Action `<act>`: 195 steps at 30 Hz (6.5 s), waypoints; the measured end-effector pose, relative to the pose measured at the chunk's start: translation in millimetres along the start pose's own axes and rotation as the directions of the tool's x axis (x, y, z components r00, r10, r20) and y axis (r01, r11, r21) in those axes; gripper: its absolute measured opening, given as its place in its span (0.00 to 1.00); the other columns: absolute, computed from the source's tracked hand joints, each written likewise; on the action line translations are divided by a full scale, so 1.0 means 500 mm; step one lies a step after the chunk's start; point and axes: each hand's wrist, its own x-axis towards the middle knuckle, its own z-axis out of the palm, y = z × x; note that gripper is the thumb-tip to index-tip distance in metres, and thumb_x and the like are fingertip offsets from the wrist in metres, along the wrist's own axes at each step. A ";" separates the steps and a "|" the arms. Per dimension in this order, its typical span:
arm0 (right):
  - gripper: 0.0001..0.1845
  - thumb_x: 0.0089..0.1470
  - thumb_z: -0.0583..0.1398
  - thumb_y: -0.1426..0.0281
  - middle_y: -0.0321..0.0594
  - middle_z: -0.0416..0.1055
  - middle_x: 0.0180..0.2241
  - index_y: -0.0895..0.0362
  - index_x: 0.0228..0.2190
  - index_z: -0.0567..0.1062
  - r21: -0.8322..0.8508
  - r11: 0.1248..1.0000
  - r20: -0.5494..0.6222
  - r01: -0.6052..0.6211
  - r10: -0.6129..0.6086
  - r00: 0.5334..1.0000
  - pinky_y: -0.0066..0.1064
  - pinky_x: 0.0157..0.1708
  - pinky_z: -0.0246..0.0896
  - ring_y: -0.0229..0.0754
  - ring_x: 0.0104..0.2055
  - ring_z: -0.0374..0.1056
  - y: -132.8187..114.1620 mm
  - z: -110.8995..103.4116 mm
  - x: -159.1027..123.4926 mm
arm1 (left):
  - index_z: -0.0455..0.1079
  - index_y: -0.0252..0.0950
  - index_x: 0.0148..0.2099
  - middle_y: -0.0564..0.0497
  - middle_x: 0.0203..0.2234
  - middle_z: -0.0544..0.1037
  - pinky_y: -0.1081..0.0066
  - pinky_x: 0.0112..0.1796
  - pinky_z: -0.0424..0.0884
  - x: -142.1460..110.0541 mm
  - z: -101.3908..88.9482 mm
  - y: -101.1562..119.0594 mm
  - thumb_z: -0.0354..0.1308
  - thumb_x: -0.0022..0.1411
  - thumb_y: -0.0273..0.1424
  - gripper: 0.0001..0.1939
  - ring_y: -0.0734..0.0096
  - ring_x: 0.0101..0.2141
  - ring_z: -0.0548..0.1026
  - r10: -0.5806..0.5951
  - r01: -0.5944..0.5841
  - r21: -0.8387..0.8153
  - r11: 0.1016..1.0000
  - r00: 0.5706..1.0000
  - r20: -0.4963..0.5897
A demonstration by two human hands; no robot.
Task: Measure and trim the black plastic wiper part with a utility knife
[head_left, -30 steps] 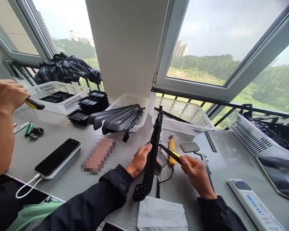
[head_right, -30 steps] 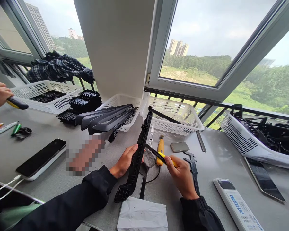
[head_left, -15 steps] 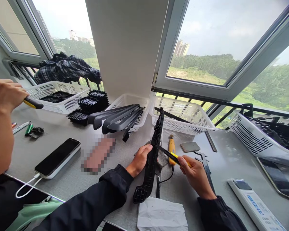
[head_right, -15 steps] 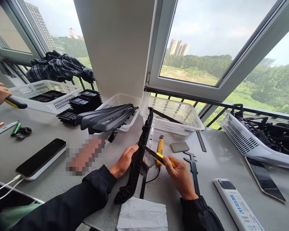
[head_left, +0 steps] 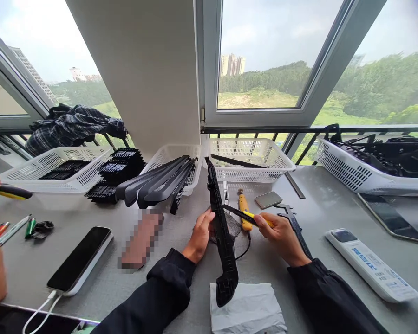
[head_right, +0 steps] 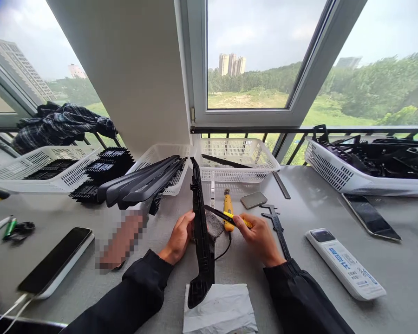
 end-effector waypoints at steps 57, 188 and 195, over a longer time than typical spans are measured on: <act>0.26 0.70 0.58 0.47 0.39 0.78 0.29 0.54 0.35 0.82 -0.137 0.978 -0.216 0.160 -0.187 0.958 0.33 0.32 0.61 0.43 0.28 0.70 0.000 -0.007 -0.002 | 0.77 0.32 0.43 0.54 0.26 0.67 0.74 0.27 0.61 -0.017 0.009 0.022 0.68 0.59 0.55 0.28 0.74 0.25 0.63 0.017 -0.051 0.183 0.982 0.983 0.182; 0.07 0.69 0.59 0.72 0.37 0.81 0.36 0.52 0.41 0.79 -0.214 0.882 -0.106 0.420 -0.449 0.887 0.32 0.37 0.70 0.43 0.35 0.78 -0.009 0.031 -0.014 | 0.70 0.35 0.53 0.57 0.24 0.69 0.74 0.23 0.67 -0.020 0.013 -0.004 0.64 0.65 0.47 0.23 0.74 0.21 0.68 -0.080 -0.012 0.349 0.937 0.966 0.247; 0.07 0.71 0.59 0.69 0.38 0.81 0.36 0.52 0.41 0.79 -0.249 0.879 -0.135 0.407 -0.448 0.884 0.32 0.36 0.71 0.43 0.34 0.79 -0.007 0.032 -0.012 | 0.71 0.36 0.52 0.57 0.24 0.71 0.74 0.21 0.67 -0.019 0.015 -0.002 0.65 0.63 0.48 0.24 0.73 0.20 0.68 -0.079 -0.010 0.340 0.940 0.965 0.249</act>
